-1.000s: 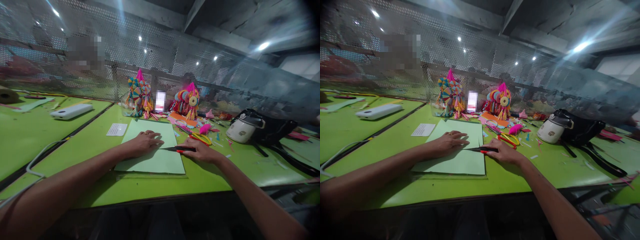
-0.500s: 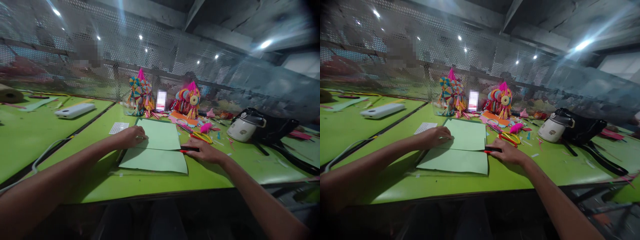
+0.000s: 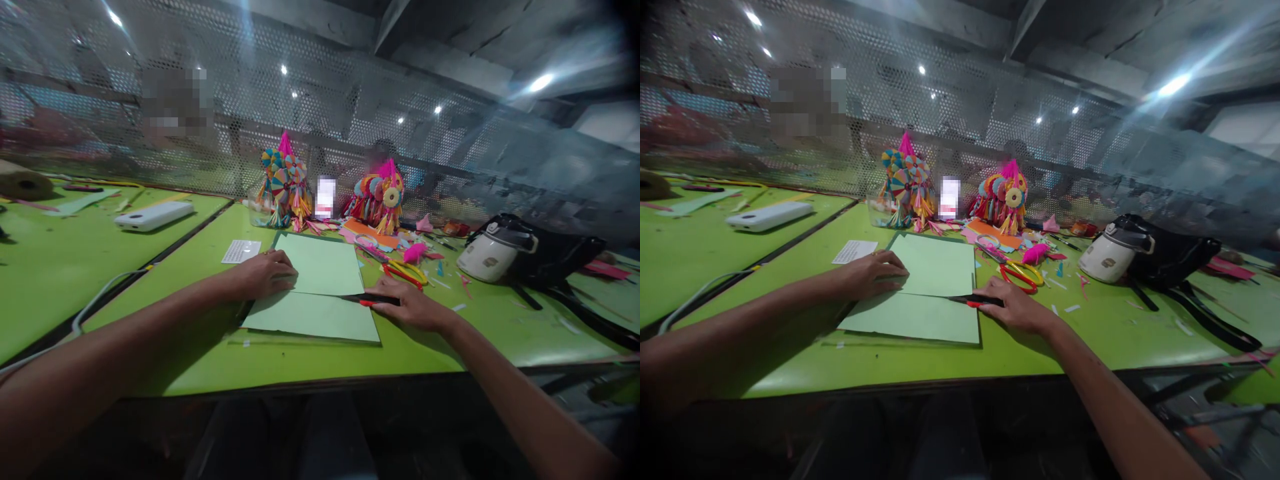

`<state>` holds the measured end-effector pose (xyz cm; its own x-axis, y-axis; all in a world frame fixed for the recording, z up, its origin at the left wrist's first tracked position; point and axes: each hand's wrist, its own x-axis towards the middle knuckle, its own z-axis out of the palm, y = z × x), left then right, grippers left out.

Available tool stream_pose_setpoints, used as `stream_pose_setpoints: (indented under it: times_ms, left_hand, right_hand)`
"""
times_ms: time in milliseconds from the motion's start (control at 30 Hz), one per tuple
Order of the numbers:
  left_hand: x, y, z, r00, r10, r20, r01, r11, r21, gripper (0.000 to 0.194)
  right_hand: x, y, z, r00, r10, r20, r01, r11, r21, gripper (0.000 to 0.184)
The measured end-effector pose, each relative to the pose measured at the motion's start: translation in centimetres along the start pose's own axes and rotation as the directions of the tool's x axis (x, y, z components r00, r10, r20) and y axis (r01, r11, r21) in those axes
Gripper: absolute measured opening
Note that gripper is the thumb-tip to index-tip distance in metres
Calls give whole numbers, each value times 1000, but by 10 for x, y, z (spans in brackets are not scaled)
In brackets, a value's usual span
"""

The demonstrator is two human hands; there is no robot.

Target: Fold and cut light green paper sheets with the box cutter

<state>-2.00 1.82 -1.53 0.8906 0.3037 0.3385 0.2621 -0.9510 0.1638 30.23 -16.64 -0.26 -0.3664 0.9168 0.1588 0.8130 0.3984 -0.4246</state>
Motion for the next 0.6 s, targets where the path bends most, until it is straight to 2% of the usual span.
stream_pose_setpoints:
  times_ms: [167, 433, 600]
  left_hand:
    - [0, -2, 1, 1000, -3, -8, 3, 1000, -10, 28]
    - [0, 0, 0, 1000, -3, -17, 3, 999, -38, 29]
    - [1, 1, 1, 1000, -5, -18, 4, 999, -32, 30]
  right_hand:
    - [-9, 0, -1, 1000, 5, 13, -5, 1000, -15, 40]
    - [9, -10, 1, 1000, 15, 24, -15, 999, -31, 34]
    - [2, -11, 6, 1000, -2, -5, 2, 1000, -20, 34]
